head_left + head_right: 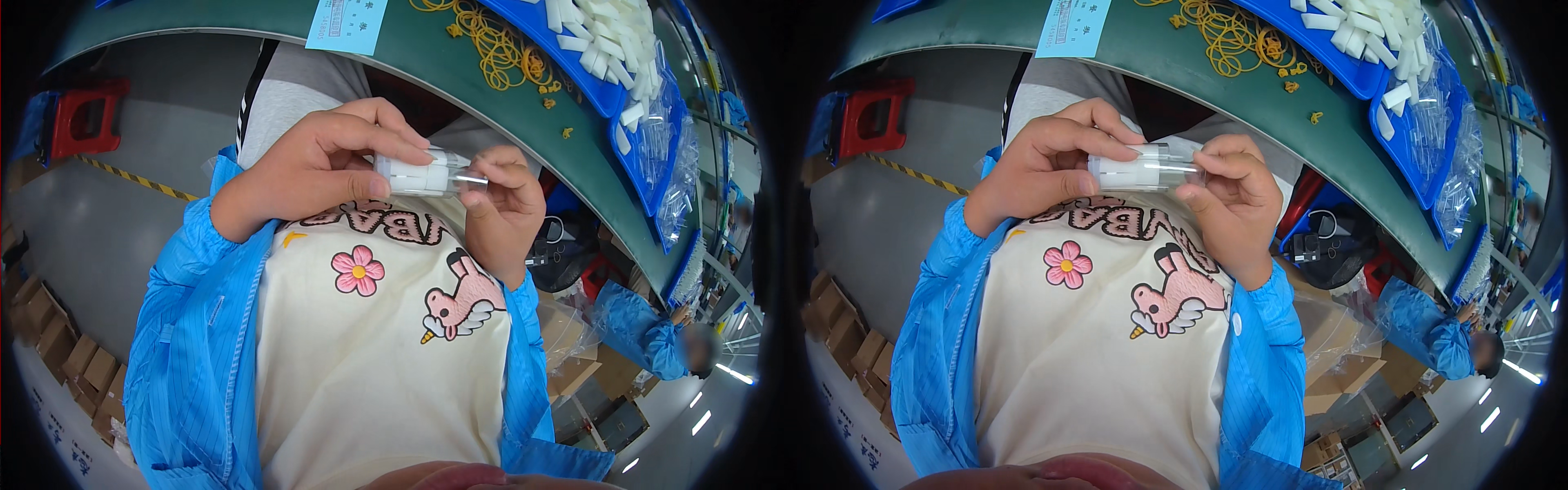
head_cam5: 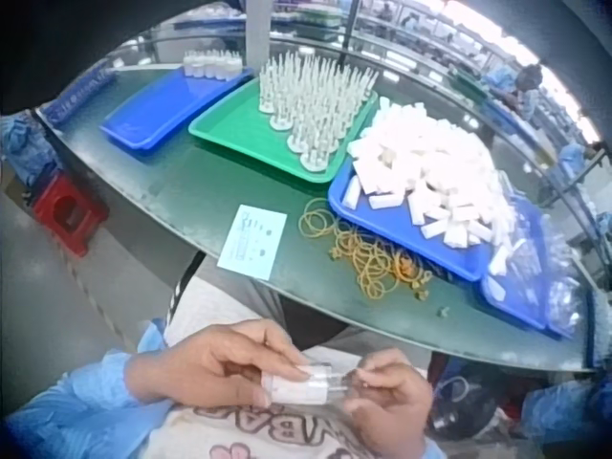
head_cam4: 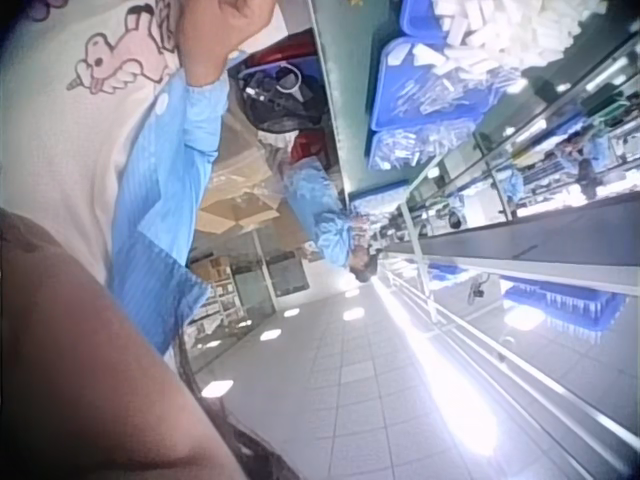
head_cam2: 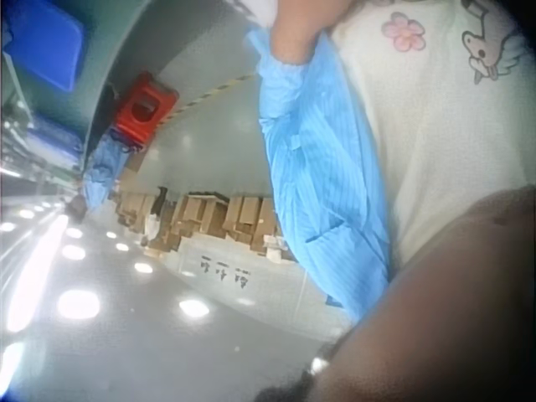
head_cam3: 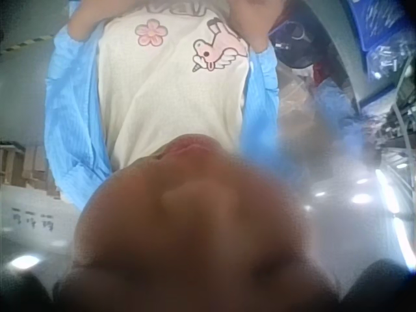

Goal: Assembling small white plastic components with clear tubes and securing them with rubber bands.

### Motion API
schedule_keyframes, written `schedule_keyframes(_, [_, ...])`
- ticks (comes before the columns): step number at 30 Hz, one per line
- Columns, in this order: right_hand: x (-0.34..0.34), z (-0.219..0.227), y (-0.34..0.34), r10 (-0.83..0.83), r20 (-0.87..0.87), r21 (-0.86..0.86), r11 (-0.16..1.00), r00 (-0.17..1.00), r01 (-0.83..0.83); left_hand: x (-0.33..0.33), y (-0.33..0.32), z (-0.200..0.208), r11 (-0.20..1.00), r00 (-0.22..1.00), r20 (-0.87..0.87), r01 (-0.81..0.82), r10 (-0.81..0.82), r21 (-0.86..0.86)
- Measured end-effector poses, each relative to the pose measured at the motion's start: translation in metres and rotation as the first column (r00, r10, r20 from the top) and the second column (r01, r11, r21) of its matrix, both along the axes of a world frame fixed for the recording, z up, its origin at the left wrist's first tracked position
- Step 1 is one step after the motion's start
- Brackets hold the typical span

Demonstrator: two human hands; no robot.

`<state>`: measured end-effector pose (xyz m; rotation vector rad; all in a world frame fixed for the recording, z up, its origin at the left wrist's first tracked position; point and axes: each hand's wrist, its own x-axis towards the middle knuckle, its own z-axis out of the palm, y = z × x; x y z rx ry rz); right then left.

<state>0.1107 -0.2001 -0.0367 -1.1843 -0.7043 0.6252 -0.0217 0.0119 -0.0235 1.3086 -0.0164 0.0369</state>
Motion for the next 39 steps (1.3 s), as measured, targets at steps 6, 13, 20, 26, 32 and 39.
schedule_keyframes(6, [-0.005, 0.011, 0.008, -0.184, 0.139, -0.069, 0.978, 0.973, 0.195, 0.004, -0.006, -0.012, 0.992, 0.998, 0.051, -0.041, 0.047, -0.118])
schedule_keyframes(13, [-0.007, 0.015, 0.023, -0.186, 0.229, 0.006, 0.982, 0.955, 0.19, 0.008, -0.015, -0.026, 0.969, 0.972, 0.159, -0.141, 0.174, -0.203])
schedule_keyframes(20, [-0.018, 0.016, 0.036, -0.083, 0.241, 0.034, 0.996, 0.967, 0.077, 0.01, -0.015, -0.03, 0.969, 0.939, 0.261, -0.185, 0.224, -0.164])
schedule_keyframes(26, [-0.014, 0.018, 0.04, -0.058, 0.271, 0.042, 0.998, 0.961, 0.048, 0.006, -0.012, -0.029, 0.97, 0.928, 0.299, -0.179, 0.221, -0.162])
schedule_keyframes(32, [0.027, 0.039, 0.06, -0.138, 0.571, -0.033, 0.981, 0.809, 0.191, 0.005, -0.009, 0.003, 0.857, 0.929, 0.075, -0.301, 0.363, -0.418])
schedule_keyframes(39, [0.079, 0.052, 0.126, -0.046, 0.997, 0.027, 0.958, 0.06, 0.285, -0.018, 0.01, -0.012, 0.71, 0.95, -0.113, -0.294, 0.292, -0.64])
